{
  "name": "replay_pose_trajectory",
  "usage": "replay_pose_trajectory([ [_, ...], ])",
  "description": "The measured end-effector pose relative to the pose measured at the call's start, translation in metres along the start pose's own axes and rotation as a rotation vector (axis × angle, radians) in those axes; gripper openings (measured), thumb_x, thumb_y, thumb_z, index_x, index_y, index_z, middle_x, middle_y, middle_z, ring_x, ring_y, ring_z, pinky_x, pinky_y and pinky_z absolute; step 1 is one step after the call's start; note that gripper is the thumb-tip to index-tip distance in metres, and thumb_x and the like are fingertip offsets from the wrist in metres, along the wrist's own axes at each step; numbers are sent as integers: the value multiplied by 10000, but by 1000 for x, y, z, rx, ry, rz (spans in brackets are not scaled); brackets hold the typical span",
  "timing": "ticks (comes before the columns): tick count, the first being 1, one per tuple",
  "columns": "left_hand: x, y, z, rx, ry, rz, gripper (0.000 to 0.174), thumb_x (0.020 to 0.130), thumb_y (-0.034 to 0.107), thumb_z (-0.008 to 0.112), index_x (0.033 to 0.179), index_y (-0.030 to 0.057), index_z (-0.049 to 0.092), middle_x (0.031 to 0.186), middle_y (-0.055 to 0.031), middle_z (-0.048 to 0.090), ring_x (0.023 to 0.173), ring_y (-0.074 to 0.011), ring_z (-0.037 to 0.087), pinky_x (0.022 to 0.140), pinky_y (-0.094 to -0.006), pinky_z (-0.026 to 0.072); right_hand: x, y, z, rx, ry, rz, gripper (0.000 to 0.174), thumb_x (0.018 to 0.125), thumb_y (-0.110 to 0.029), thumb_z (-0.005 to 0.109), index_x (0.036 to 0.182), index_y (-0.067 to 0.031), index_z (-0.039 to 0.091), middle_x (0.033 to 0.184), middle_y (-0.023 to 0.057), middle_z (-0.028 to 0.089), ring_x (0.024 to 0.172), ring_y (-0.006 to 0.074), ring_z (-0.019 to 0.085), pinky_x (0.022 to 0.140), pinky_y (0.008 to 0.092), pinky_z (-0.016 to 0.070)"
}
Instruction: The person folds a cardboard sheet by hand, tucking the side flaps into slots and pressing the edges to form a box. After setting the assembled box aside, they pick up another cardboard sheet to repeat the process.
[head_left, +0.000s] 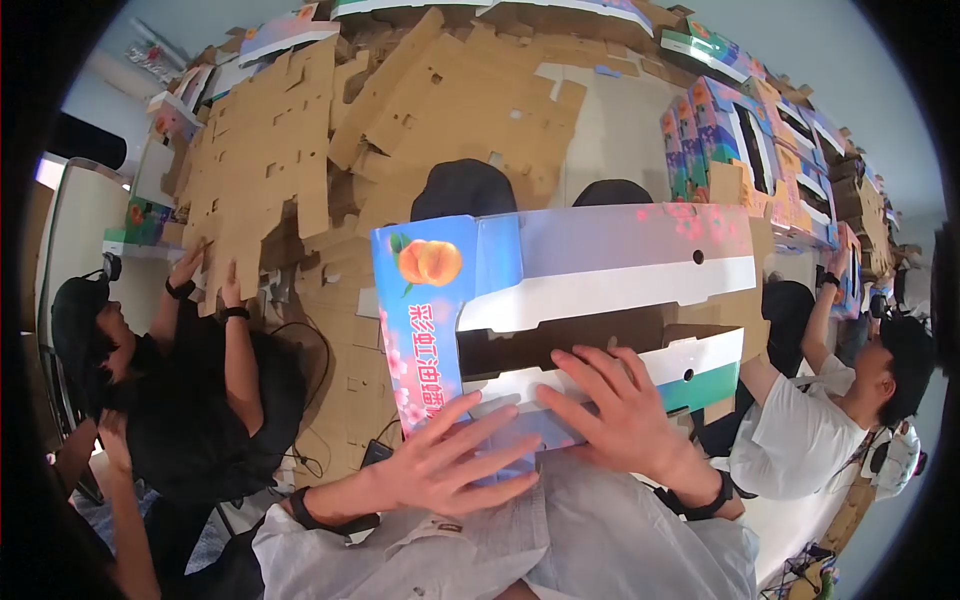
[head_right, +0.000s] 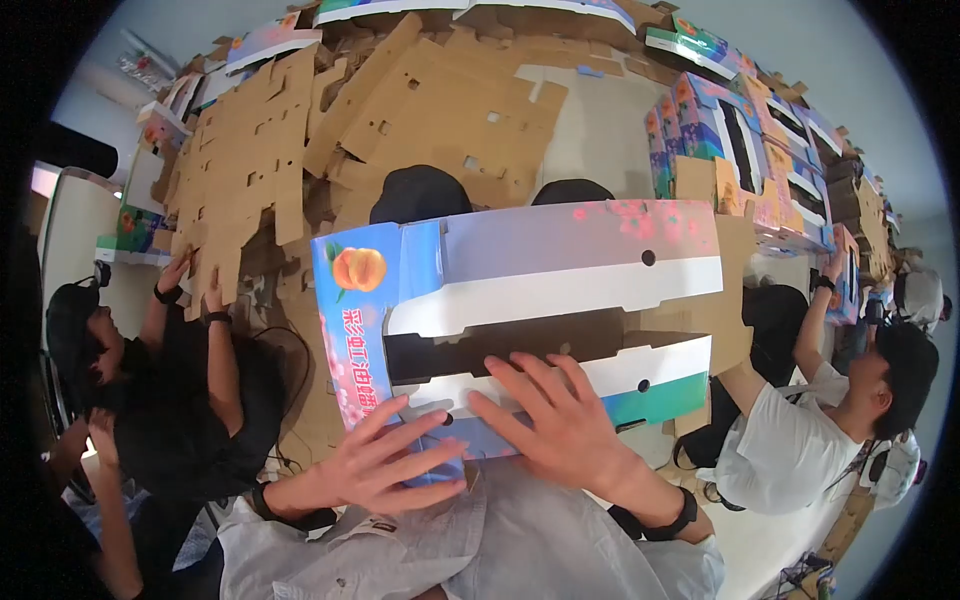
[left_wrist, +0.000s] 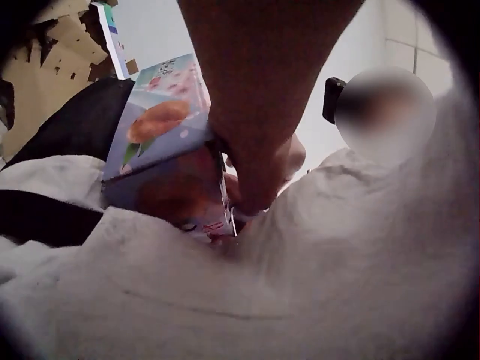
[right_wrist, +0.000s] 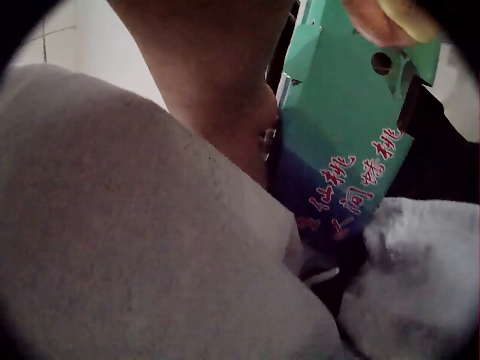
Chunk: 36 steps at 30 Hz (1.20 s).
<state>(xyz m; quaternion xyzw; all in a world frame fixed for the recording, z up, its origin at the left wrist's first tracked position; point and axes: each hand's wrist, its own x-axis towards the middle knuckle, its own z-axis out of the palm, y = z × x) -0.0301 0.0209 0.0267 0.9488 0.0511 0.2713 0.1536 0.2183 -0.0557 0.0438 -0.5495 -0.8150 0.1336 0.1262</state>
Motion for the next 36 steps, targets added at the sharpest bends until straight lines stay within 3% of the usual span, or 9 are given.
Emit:
replay_pose_trajectory([
  [5,-5,4,8,17,-54,-47,361,789,223,711,1135,287,632,1257,-36,613,1107,-305,616,999,-513,436,-4,-3,13,-14,53,8,785,560,-271,806,1300,-210,554,1401,105,462,1195,296,468,991,497,356],
  [9,3,5,9,53,-25,-83,223,798,247,676,1020,248,659,1243,-32,616,1128,-278,600,1004,-453,447,-2,-3,11,15,37,21,767,566,-242,802,1292,-213,558,1397,110,463,1192,300,469,986,502,355],
  [14,2,6,16,36,-65,-123,214,764,318,722,956,244,666,1278,-25,606,1194,-277,557,991,-402,430,-1,-10,15,-5,44,1,840,543,-409,801,1294,-136,542,1385,124,458,1190,316,464,983,528,326],
  [17,7,5,9,-154,-84,-250,268,725,343,760,955,245,665,1303,-19,595,1241,-287,523,974,-386,413,3,-12,12,26,29,18,912,551,-519,784,1305,-81,517,1368,146,458,1182,324,462,987,535,311],
  [20,6,5,11,-157,-64,-254,304,700,352,783,950,230,663,1313,-30,585,1255,-299,512,961,-391,405,6,-12,9,55,-2,10,923,585,-558,772,1313,-60,502,1348,161,462,1176,327,460,990,535,307],
  [26,5,7,15,-92,-122,-254,473,589,342,839,1014,220,671,1356,-89,542,1269,-347,495,1006,-455,350,7,-13,5,173,45,10,890,641,-574,738,1324,-56,501,1314,164,483,1155,336,461,976,518,326],
  [28,5,10,18,-73,-88,-358,581,564,313,840,1098,202,640,1388,-150,493,1278,-339,489,1040,-492,311,7,-15,11,118,63,3,855,664,-560,728,1322,-60,507,1307,161,488,1145,333,464,968,516,334],
  [31,15,15,15,-35,-116,-461,579,630,321,795,1160,165,623,1390,-182,472,1261,-308,495,1041,-477,309,4,-16,15,58,98,-7,790,700,-524,716,1314,-67,520,1295,154,499,1116,324,480,945,504,357],
  [36,27,11,10,-8,-212,-454,807,549,355,829,1258,89,551,1236,-138,531,1130,-278,535,1000,-473,289,-3,-16,26,49,166,-11,736,695,-469,738,1307,-112,538,1263,145,524,1077,314,517,929,476,401],
])
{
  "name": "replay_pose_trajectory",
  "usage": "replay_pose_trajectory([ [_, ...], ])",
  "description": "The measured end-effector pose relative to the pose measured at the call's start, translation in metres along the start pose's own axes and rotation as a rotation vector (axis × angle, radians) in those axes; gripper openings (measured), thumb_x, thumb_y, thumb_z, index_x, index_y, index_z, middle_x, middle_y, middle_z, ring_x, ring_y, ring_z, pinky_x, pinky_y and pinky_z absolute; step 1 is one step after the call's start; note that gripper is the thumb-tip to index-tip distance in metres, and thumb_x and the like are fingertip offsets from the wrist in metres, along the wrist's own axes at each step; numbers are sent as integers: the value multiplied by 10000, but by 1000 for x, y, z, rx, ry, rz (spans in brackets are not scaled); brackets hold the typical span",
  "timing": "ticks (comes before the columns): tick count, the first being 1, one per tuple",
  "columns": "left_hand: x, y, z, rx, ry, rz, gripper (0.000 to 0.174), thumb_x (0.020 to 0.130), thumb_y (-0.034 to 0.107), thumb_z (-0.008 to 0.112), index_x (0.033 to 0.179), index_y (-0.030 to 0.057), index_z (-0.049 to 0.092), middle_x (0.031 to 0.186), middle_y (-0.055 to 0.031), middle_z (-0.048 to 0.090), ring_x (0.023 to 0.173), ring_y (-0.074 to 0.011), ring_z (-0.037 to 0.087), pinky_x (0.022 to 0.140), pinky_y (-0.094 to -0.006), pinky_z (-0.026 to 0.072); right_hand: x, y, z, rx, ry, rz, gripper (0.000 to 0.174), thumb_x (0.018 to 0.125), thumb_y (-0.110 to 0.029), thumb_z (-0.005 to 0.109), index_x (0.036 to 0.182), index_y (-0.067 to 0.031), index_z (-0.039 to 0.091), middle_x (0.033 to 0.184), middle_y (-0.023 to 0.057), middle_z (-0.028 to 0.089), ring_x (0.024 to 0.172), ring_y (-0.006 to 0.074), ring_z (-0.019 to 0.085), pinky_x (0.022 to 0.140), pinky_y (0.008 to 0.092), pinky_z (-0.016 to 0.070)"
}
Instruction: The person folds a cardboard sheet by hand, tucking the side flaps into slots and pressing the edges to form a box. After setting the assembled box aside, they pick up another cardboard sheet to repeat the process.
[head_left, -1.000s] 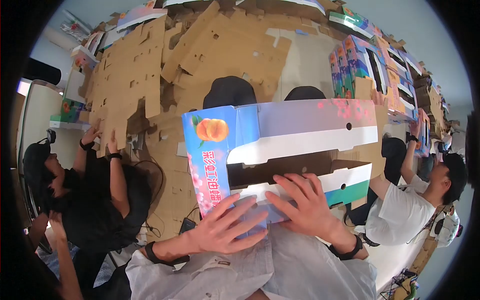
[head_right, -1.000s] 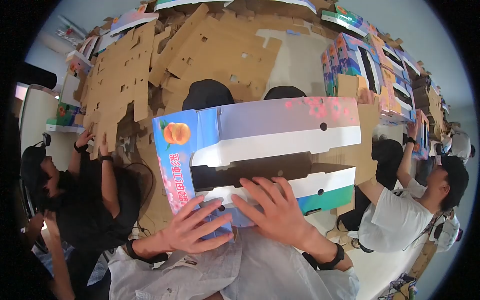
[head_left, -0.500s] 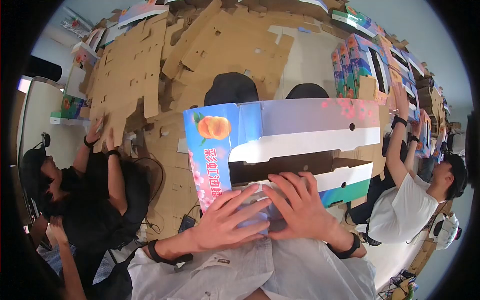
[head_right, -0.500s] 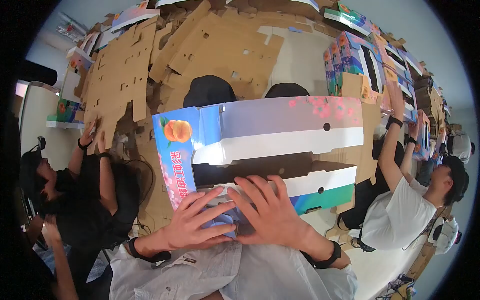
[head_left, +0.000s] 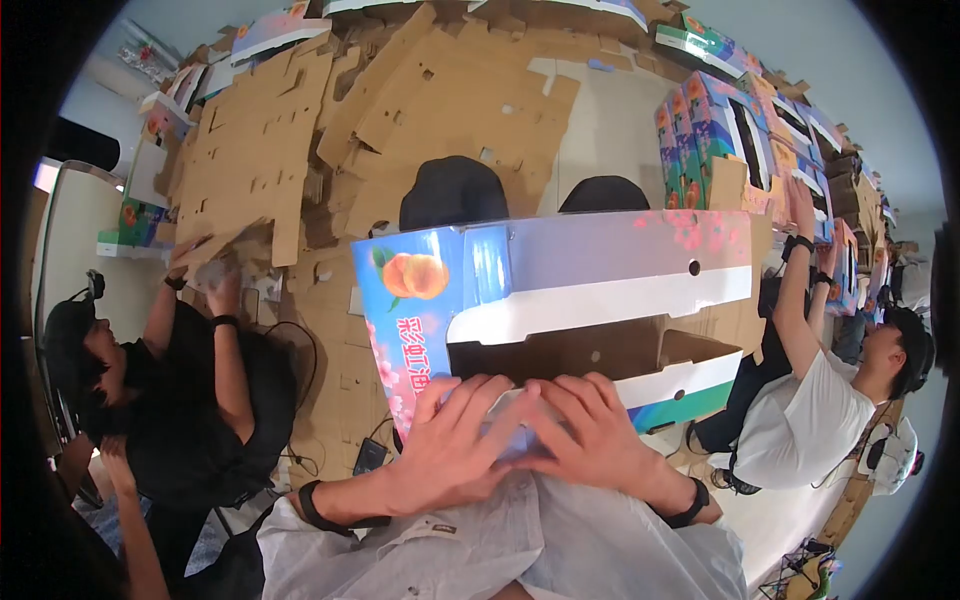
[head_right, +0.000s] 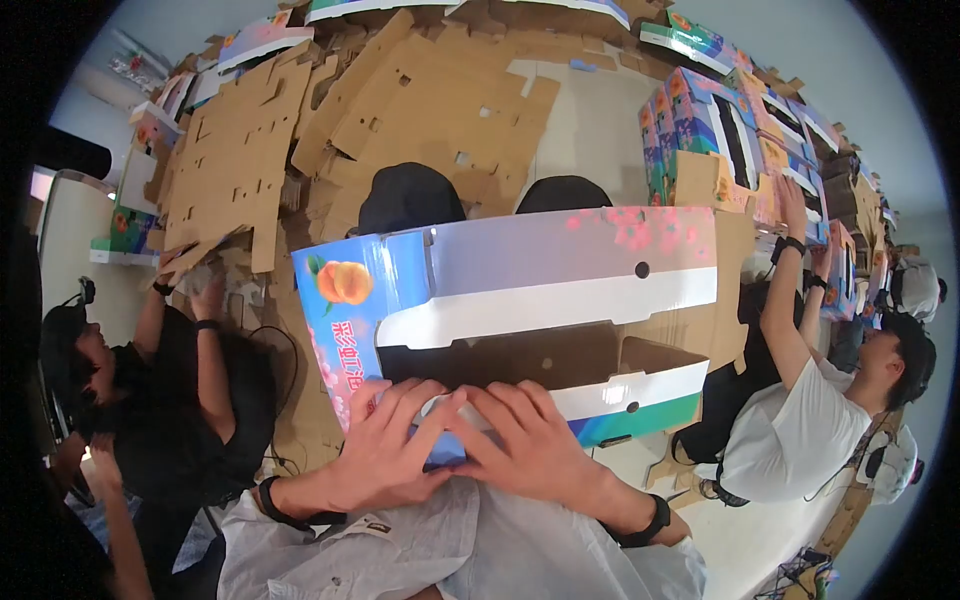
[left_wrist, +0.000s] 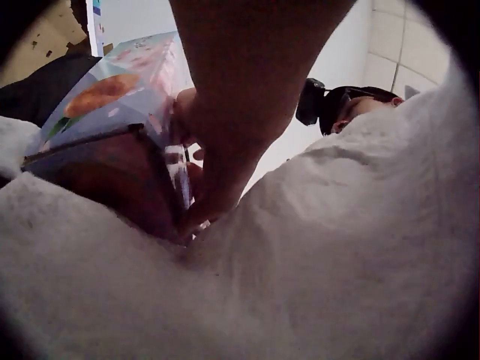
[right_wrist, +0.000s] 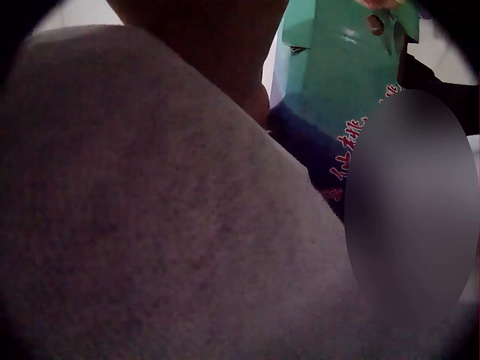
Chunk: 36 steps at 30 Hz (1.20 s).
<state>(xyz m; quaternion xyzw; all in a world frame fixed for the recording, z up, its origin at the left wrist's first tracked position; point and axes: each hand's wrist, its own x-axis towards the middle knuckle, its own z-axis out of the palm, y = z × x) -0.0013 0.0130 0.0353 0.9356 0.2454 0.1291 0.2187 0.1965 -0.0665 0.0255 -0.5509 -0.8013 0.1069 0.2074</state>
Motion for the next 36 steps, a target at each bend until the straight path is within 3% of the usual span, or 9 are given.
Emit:
replay_pose_trajectory([
  [5,15,-7,-11,26,-66,45,916,534,405,827,1321,50,522,1093,-90,540,999,-240,545,906,-436,325,5,0,-12,11,-100,-58,823,613,-442,783,1346,-193,502,1272,155,534,1124,306,524,975,472,408],
  [12,9,-32,-25,33,-101,37,570,689,389,755,1160,87,644,905,-16,581,813,-173,559,878,-355,378,1,0,-19,-45,-194,107,888,571,-478,790,1345,-154,497,1327,81,528,1205,287,489,1025,462,369],
  [18,4,-18,-14,167,-97,111,725,730,589,671,1174,22,591,1054,-101,621,873,-201,595,938,-415,364,13,6,-36,146,1,-83,699,656,-419,777,1258,-125,582,1312,93,531,1146,291,532,942,459,440],
  [22,6,-14,6,126,18,143,767,680,586,700,1142,-18,604,1029,-167,606,908,-278,603,997,-430,345,87,7,-65,-220,8,-144,585,726,-311,695,1276,-151,572,1334,145,510,1201,344,502,960,489,429],
  [26,14,-13,8,64,-7,105,715,678,551,707,1103,-16,620,1044,-167,603,909,-270,606,871,-379,366,139,20,-2,-502,120,-350,585,763,-257,621,1337,-191,531,1338,189,503,1158,363,513,937,487,429],
  [27,19,-17,10,88,104,150,666,709,586,691,991,-14,623,785,-83,614,699,-196,597,807,-355,360,147,25,6,-488,127,-367,585,763,-257,621,1337,-191,531,1338,189,503,1158,363,513,937,487,429],
  [32,13,-12,-1,76,-3,62,559,717,584,695,793,47,560,606,-65,509,528,-222,514,685,-320,380,164,41,10,-239,12,-462,771,608,-199,729,1346,-166,507,1275,215,510,963,345,534,813,412,431],
  [33,13,-13,-2,40,-26,58,559,718,584,694,794,47,560,606,-64,513,514,-223,510,644,-320,382,167,44,11,-225,36,-492,889,492,-180,759,1346,-170,510,1239,201,527,927,325,533,784,395,430],
  [36,13,-17,-3,-11,-43,65,557,722,584,691,792,48,556,597,-63,515,490,-226,501,579,-321,378,172,50,16,-169,78,-498,886,493,-189,754,1345,-184,512,1230,192,531,920,323,532,786,386,425],
])
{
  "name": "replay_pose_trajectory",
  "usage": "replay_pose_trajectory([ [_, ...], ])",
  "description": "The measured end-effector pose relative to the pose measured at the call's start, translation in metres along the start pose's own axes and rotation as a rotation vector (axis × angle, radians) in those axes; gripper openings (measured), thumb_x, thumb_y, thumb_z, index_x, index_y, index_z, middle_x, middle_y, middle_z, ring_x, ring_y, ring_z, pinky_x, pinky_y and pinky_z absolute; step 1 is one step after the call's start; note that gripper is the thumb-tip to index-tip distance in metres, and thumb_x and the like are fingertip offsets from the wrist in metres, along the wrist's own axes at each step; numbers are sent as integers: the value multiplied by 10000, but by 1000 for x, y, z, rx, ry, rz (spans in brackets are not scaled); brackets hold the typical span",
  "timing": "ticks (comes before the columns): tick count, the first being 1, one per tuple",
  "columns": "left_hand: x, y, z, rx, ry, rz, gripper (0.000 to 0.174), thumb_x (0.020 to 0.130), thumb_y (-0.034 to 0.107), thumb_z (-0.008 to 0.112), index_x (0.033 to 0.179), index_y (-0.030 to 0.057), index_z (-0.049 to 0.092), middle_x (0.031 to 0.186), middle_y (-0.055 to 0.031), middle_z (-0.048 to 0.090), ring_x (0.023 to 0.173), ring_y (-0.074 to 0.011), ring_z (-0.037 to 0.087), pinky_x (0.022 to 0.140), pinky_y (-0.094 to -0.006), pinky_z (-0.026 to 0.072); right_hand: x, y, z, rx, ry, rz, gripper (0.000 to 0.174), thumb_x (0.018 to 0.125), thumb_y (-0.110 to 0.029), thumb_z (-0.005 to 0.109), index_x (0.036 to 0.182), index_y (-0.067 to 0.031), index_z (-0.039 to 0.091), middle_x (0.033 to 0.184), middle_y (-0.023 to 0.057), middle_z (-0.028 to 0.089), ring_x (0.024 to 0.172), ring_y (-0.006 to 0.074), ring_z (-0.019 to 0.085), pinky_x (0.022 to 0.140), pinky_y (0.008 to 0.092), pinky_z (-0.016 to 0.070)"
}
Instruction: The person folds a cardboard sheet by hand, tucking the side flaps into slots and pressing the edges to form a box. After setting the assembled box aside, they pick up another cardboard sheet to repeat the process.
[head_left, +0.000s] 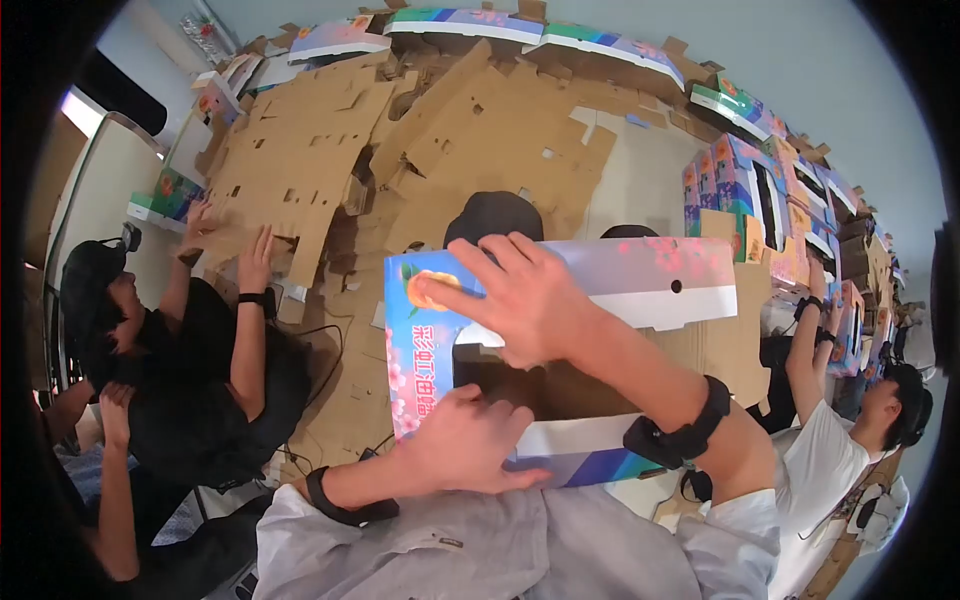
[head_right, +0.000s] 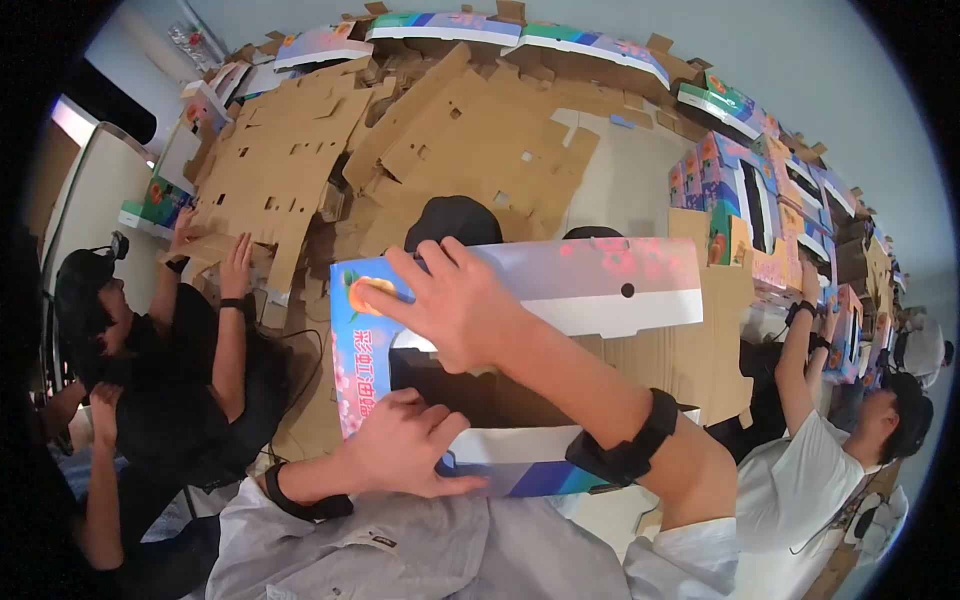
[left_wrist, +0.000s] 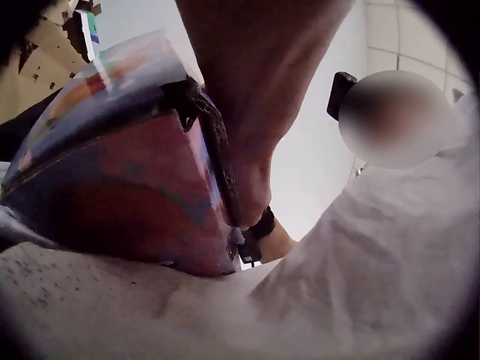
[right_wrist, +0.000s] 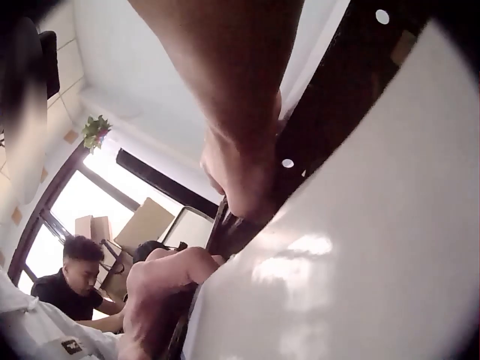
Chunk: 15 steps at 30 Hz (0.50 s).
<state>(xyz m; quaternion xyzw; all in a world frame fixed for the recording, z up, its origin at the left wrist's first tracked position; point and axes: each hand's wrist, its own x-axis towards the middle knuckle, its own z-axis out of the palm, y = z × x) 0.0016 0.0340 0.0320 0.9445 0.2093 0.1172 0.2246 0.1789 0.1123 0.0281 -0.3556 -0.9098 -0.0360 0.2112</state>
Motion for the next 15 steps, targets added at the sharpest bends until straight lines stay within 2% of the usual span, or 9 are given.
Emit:
replay_pose_trajectory([
  [4,3,-4,13,88,49,61,559,732,588,682,792,48,549,574,-63,502,476,-227,496,557,-325,374,0,1,-14,-2,-129,-13,902,497,-222,765,1353,-129,498,1266,209,515,991,332,530,839,395,417],
  [6,5,-3,19,110,62,66,559,739,586,676,796,45,548,569,-62,496,476,-226,494,556,-325,374,-8,-8,-15,150,-13,89,945,495,-263,788,1356,-33,474,1341,236,475,1152,357,500,963,434,389],
  [7,6,-3,21,123,70,67,559,746,585,670,801,42,548,563,-60,490,475,-225,492,556,-325,373,-8,-11,-18,119,-64,109,1007,500,-309,810,1358,57,430,1407,257,421,1286,377,421,1066,462,331],
  [15,6,-7,16,87,48,131,510,791,547,645,790,48,538,559,-55,481,466,-217,483,540,-322,367,-14,-10,-18,23,-217,201,1015,558,-345,818,1368,90,387,1413,271,403,1294,382,414,1095,439,327],
])
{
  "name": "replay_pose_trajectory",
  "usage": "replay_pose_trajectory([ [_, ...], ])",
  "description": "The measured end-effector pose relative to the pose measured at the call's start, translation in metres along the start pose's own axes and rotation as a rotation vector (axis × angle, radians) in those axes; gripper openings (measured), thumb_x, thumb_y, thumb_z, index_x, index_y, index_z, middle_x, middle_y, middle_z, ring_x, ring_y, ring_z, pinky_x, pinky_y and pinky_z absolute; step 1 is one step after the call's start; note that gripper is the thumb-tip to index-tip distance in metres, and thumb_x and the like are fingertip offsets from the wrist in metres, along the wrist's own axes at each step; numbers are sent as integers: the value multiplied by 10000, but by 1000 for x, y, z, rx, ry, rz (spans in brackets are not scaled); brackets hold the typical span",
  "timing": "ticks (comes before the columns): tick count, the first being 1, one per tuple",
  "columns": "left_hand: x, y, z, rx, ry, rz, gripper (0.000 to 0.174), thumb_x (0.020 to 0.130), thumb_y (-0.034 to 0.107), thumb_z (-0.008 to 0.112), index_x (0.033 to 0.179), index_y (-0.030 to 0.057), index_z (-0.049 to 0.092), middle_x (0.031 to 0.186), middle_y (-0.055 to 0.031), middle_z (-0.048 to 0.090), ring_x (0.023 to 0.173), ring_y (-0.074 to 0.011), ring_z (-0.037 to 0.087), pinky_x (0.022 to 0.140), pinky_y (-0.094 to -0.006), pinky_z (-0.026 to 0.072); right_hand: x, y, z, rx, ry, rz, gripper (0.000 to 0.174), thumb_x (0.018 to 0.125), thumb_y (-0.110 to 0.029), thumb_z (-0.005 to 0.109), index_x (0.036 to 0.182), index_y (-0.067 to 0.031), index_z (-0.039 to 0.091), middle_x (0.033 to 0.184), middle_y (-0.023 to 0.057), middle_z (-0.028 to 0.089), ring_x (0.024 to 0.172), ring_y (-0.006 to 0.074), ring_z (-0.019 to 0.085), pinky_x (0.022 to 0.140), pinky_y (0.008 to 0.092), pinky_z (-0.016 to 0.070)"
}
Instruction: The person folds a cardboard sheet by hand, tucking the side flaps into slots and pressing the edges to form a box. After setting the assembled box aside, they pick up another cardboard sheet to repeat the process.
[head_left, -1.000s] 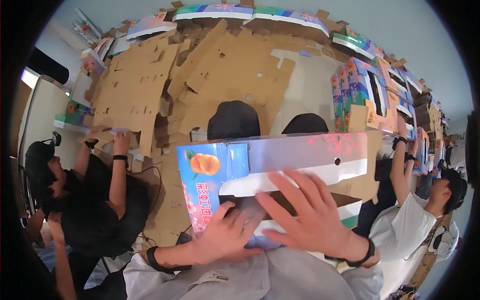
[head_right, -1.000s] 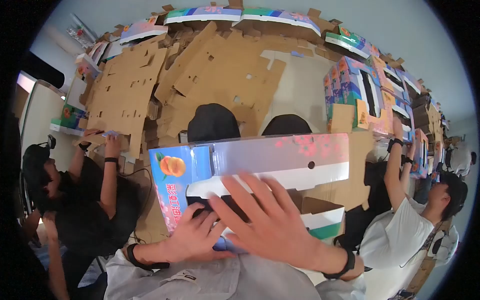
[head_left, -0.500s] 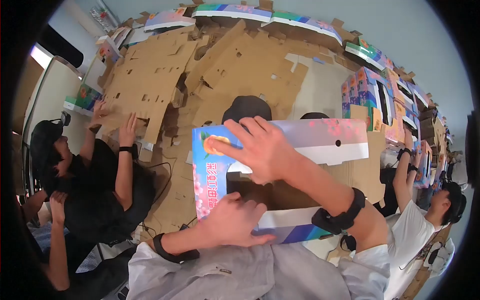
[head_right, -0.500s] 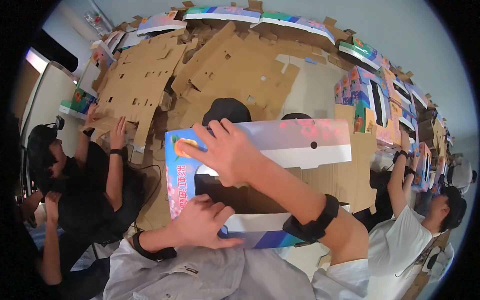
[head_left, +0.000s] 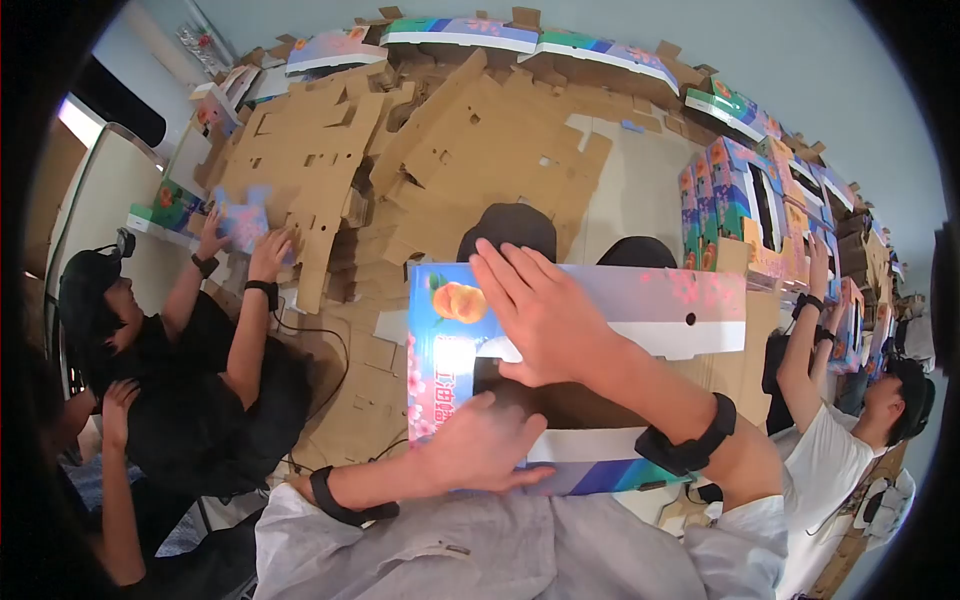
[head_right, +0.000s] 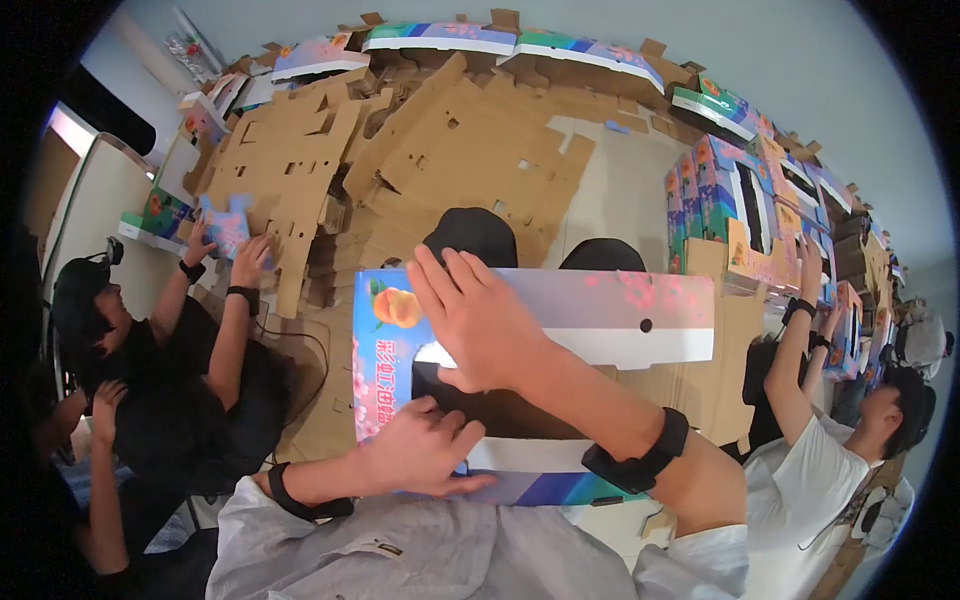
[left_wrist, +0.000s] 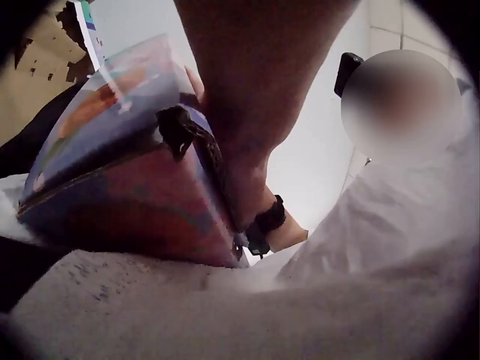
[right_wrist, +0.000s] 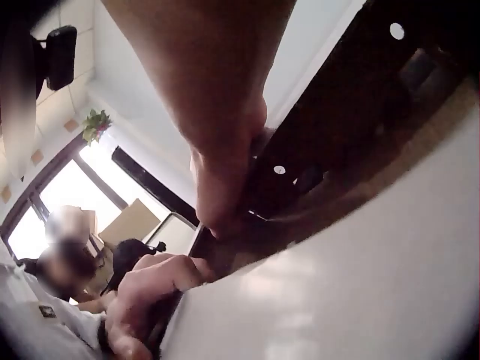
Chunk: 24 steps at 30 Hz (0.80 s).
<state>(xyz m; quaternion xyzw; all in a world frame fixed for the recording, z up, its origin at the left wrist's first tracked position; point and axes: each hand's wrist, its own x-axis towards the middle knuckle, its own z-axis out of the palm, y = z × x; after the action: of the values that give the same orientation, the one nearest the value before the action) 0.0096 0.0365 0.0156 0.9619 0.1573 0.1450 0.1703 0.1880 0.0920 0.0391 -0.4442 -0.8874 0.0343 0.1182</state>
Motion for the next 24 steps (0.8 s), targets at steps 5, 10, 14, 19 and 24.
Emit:
replay_pose_trajectory([
  [5,-5,-10,-5,-46,16,84,391,831,465,634,754,91,549,544,-25,468,467,-196,484,530,-318,372,-10,0,-1,-18,1,15,980,592,-348,812,1357,94,390,1407,277,405,1274,391,432,1091,443,336],
  [10,-1,-47,-35,200,44,152,274,814,313,682,649,138,552,497,14,449,472,-167,492,538,-297,384,-13,-2,-28,-22,106,113,917,677,-415,777,1374,42,395,1428,254,386,1302,380,409,1097,464,317],
  [14,-19,-86,-51,227,50,69,165,789,250,705,678,139,654,514,11,525,486,-163,505,624,-279,410,-71,32,-62,-79,-40,212,850,695,-464,773,1365,-52,450,1448,185,395,1309,394,399,1103,508,278],
  [19,-16,-76,-38,169,127,7,143,769,246,725,699,142,656,589,12,573,541,-172,542,642,-289,433,-136,91,-82,-105,-123,838,758,735,-491,753,1317,-66,517,1405,191,459,1363,366,350,1112,501,252],
  [24,14,-58,-87,99,237,43,141,711,180,754,809,139,662,824,-5,622,776,-190,609,728,-332,474,-201,123,-66,-134,184,737,648,811,-393,721,1310,-37,510,1334,189,536,1312,334,438,1111,466,267],
])
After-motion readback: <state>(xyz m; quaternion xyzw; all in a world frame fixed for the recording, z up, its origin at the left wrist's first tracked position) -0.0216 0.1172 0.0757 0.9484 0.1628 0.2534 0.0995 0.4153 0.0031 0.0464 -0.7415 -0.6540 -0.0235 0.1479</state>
